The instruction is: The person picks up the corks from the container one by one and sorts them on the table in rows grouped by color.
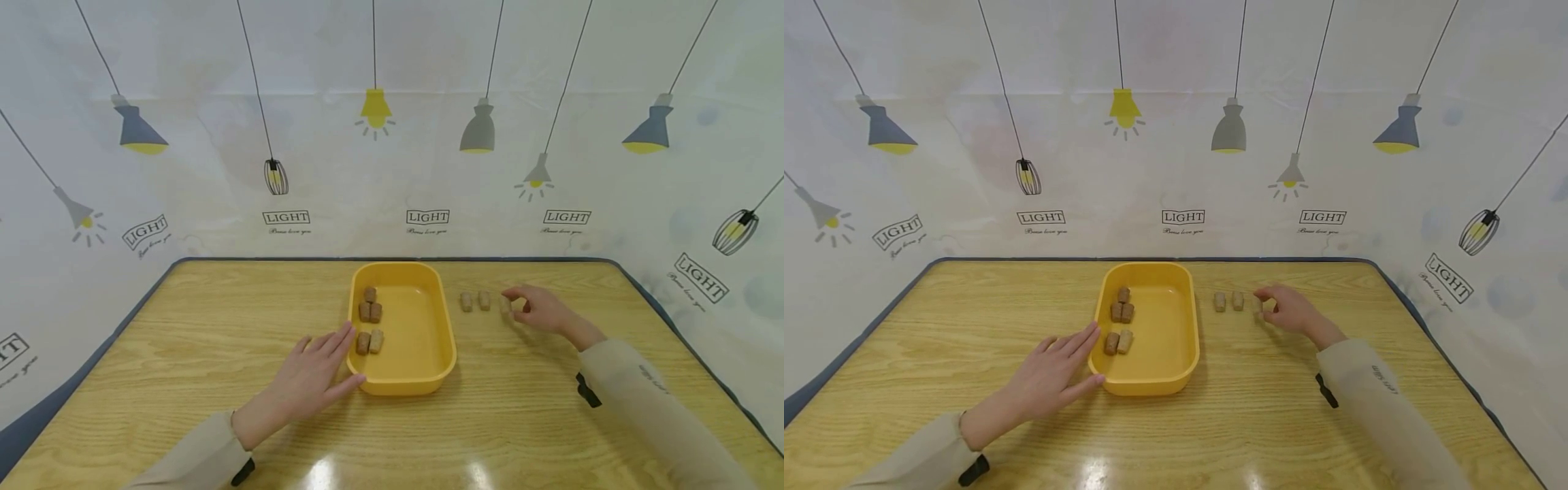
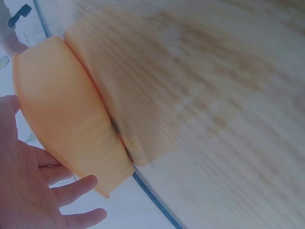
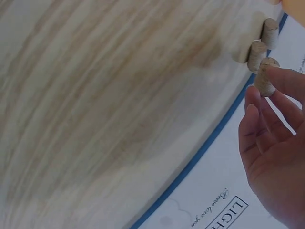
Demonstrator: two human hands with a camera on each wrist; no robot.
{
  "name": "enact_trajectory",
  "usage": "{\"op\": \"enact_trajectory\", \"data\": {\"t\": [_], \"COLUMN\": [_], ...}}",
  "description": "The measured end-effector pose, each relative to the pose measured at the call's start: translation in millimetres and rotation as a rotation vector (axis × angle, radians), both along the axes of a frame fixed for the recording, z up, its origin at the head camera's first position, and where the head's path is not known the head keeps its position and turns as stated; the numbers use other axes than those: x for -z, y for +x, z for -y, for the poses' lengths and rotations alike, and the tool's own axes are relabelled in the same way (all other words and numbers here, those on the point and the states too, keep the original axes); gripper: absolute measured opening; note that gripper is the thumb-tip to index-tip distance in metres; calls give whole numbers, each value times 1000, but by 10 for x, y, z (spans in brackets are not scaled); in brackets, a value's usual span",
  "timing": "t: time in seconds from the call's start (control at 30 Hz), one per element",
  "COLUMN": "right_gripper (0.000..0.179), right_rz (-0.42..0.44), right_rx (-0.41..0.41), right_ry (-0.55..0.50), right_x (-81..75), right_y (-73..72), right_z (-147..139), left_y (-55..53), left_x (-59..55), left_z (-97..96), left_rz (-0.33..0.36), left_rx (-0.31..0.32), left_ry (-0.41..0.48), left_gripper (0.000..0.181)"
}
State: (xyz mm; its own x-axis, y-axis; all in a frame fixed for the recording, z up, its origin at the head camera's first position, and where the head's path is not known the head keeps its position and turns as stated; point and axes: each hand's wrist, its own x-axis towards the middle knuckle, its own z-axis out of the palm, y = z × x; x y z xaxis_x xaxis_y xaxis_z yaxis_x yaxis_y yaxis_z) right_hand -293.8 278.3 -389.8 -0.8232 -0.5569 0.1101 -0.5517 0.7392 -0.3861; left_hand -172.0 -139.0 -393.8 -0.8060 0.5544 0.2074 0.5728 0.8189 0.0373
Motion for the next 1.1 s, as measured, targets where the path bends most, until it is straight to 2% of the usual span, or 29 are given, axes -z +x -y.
{"op": "enact_trajectory", "data": {"t": [0.17, 0.37, 0.7, 1.1], "right_gripper": [43, 43, 44, 44], "right_rz": [40, 72, 84, 95], "right_rx": [57, 110, 141, 135], "right_ry": [-18, -54, -42, 15], "right_x": [101, 128, 106, 166], "right_y": [-70, -126, -189, -279], "right_z": [-24, -34, 6, 5], "left_y": [1, 1, -1, 7], "left_x": [-1, 0, -8, -32], "left_z": [3, 4, 1, -4], "left_rz": [1, -4, -2, 19], "left_rx": [4, 3, 5, 1], "left_ry": [9, 12, 15, -2], "left_gripper": [74, 74, 74, 74]}}
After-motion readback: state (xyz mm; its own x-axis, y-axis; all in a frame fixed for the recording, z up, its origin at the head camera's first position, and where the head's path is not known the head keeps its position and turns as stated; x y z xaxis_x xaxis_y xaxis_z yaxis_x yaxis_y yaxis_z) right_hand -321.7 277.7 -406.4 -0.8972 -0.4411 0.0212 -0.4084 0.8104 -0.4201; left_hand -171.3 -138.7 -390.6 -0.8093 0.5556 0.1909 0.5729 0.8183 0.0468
